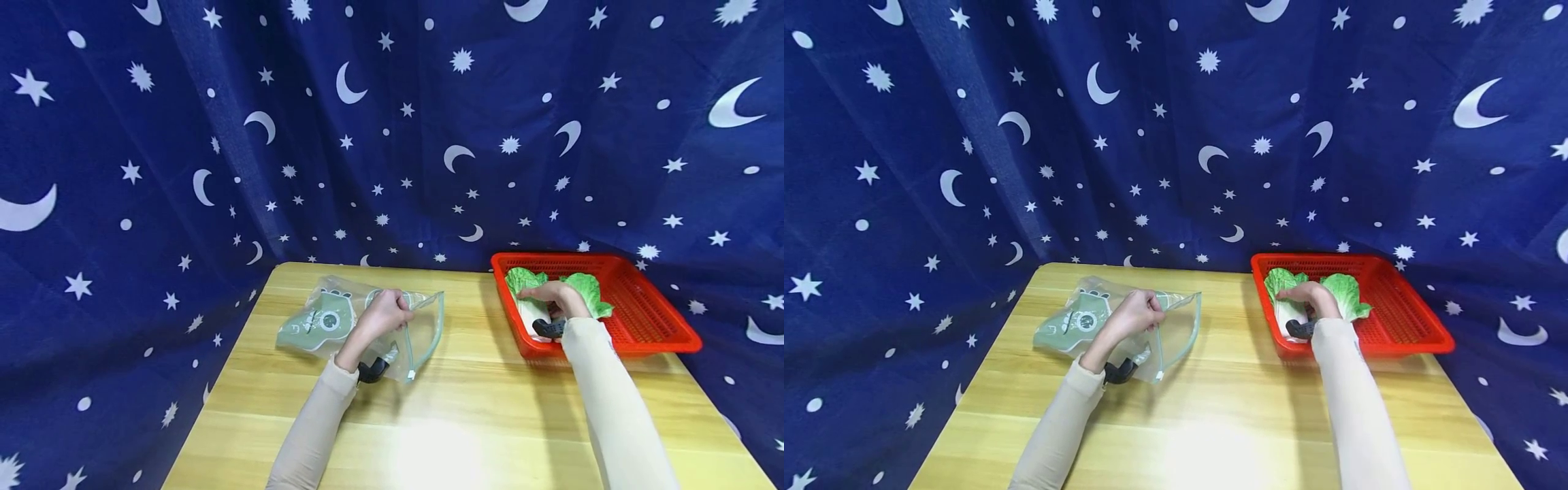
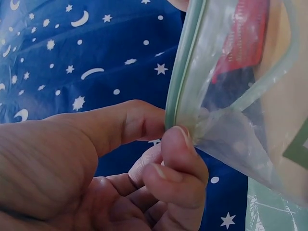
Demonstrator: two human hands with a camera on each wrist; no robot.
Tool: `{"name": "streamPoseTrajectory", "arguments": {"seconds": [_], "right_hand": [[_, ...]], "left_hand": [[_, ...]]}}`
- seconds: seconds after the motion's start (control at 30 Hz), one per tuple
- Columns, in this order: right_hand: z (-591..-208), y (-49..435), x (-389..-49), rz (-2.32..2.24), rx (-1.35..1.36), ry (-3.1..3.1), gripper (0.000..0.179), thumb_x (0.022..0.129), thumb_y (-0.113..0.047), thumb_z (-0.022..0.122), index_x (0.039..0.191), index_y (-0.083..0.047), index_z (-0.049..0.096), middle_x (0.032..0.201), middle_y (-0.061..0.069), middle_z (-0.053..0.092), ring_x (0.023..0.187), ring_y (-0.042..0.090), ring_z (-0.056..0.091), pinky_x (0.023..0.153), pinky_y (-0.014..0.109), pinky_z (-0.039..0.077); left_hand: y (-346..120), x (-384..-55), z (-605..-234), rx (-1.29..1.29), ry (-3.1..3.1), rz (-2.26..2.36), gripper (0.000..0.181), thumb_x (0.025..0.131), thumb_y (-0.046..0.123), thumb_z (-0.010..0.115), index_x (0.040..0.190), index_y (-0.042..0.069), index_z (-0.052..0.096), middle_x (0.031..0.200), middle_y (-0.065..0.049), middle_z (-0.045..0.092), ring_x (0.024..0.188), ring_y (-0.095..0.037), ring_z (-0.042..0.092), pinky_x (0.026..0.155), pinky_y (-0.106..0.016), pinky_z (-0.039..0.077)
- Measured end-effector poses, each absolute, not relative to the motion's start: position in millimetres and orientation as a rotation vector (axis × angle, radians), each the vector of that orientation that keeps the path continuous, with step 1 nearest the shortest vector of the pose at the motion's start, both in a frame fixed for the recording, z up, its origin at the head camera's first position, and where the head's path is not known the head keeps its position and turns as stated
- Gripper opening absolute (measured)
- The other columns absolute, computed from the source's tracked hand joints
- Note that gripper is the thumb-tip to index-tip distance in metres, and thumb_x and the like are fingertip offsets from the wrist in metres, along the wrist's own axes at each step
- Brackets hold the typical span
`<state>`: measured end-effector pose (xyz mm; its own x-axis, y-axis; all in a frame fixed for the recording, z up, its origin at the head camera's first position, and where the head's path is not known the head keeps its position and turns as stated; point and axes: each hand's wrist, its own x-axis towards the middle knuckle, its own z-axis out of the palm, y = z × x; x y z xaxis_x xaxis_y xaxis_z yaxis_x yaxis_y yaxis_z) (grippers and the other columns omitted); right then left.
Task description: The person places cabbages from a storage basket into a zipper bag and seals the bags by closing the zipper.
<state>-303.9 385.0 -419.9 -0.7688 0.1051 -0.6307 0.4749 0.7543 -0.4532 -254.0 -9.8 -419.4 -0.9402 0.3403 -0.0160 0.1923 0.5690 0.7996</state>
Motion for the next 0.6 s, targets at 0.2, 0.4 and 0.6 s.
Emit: {"name": "streamPoseTrajectory", "arguments": {"seconds": [0.2,0.4,0.6], "right_hand": [[-431,387,-306,-0.899,0.510,2.382,0.070,0.092,-0.045,0.055,0.128,0.013,0.040,0.114,0.024,0.048,0.100,0.035,0.054,0.093,0.043,0.050],[-432,390,-299,-0.970,0.537,2.408,0.054,0.090,-0.043,0.058,0.112,0.005,0.047,0.090,0.014,0.053,0.079,0.026,0.057,0.074,0.038,0.057],[-414,386,-280,-0.913,0.434,2.649,0.047,0.090,-0.045,0.058,0.090,0.002,0.049,0.071,0.017,0.059,0.067,0.032,0.064,0.060,0.038,0.057]], "left_hand": [[-10,-254,-420,0.451,2.649,1.295,0.010,0.081,0.008,0.067,0.076,0.009,0.058,0.058,0.001,0.061,0.050,-0.009,0.058,0.046,-0.020,0.043],[-10,-253,-419,0.438,2.644,1.295,0.010,0.081,0.008,0.068,0.076,0.010,0.059,0.059,0.002,0.061,0.050,-0.009,0.059,0.046,-0.019,0.042],[-10,-252,-416,0.419,2.655,1.323,0.010,0.081,0.008,0.067,0.076,0.009,0.058,0.060,0.000,0.062,0.051,-0.010,0.059,0.045,-0.020,0.041]]}}
